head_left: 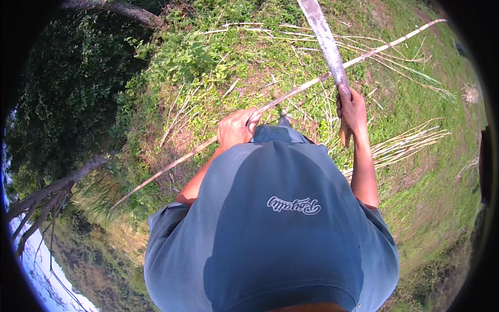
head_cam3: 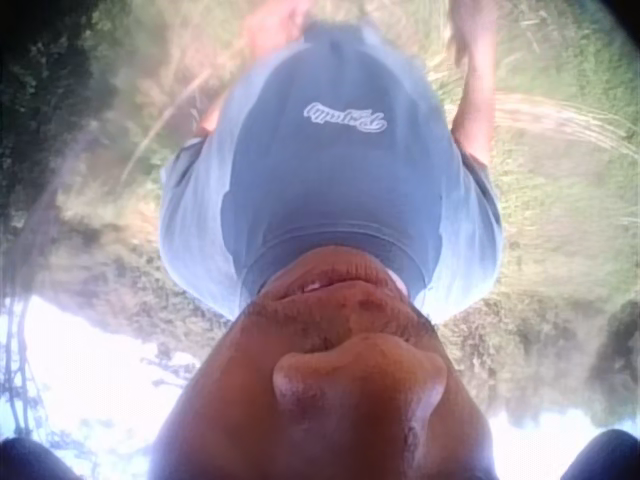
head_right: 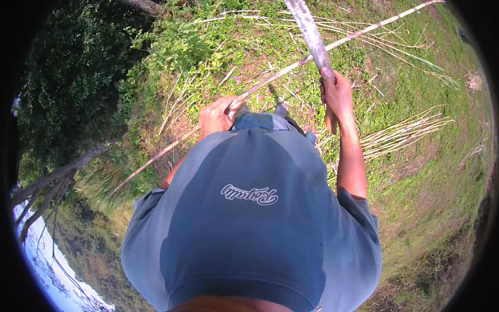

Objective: The person uses a machete to strip branches and cut long bamboo poles into smaller sections. They repeatedly pick up poles, remove protruding parts, and chop the material into uniform lengths, dropping the finished pieces onto a growing pile on the ground.

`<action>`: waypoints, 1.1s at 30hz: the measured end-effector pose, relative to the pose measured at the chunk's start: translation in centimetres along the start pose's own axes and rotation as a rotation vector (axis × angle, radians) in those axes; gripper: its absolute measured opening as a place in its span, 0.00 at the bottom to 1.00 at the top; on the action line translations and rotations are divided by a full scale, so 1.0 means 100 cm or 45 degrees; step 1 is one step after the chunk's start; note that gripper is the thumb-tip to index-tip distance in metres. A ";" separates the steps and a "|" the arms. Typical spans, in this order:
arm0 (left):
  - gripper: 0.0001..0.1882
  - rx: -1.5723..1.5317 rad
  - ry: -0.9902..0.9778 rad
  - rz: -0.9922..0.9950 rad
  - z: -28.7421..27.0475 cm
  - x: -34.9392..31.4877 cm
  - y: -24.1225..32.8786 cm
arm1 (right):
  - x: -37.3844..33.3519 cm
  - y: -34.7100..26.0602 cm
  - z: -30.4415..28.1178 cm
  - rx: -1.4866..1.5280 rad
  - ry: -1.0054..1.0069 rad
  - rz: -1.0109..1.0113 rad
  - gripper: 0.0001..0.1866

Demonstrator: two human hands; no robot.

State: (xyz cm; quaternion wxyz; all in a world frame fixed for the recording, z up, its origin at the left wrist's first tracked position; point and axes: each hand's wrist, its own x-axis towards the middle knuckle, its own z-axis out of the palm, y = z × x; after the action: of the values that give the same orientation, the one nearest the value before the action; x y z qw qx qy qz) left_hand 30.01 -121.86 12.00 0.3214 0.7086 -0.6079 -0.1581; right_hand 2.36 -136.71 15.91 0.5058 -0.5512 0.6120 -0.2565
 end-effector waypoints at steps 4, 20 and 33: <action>0.10 -0.045 -0.198 -0.094 -0.004 0.003 0.015 | 0.017 0.007 -0.015 0.050 0.184 0.020 0.20; 0.16 -0.104 -0.227 -0.147 0.005 0.006 0.032 | 0.006 -0.003 -0.006 0.050 0.076 0.086 0.18; 0.23 -0.579 -0.776 -0.395 -0.001 0.008 0.021 | 0.033 -0.021 0.000 0.664 0.109 -0.067 0.14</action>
State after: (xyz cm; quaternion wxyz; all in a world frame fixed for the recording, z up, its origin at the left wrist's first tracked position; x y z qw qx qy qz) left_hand 28.65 -122.74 13.59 0.2472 0.6236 -0.5109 -0.5377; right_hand 3.65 -140.32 16.66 0.5976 -0.4066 0.5314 -0.4417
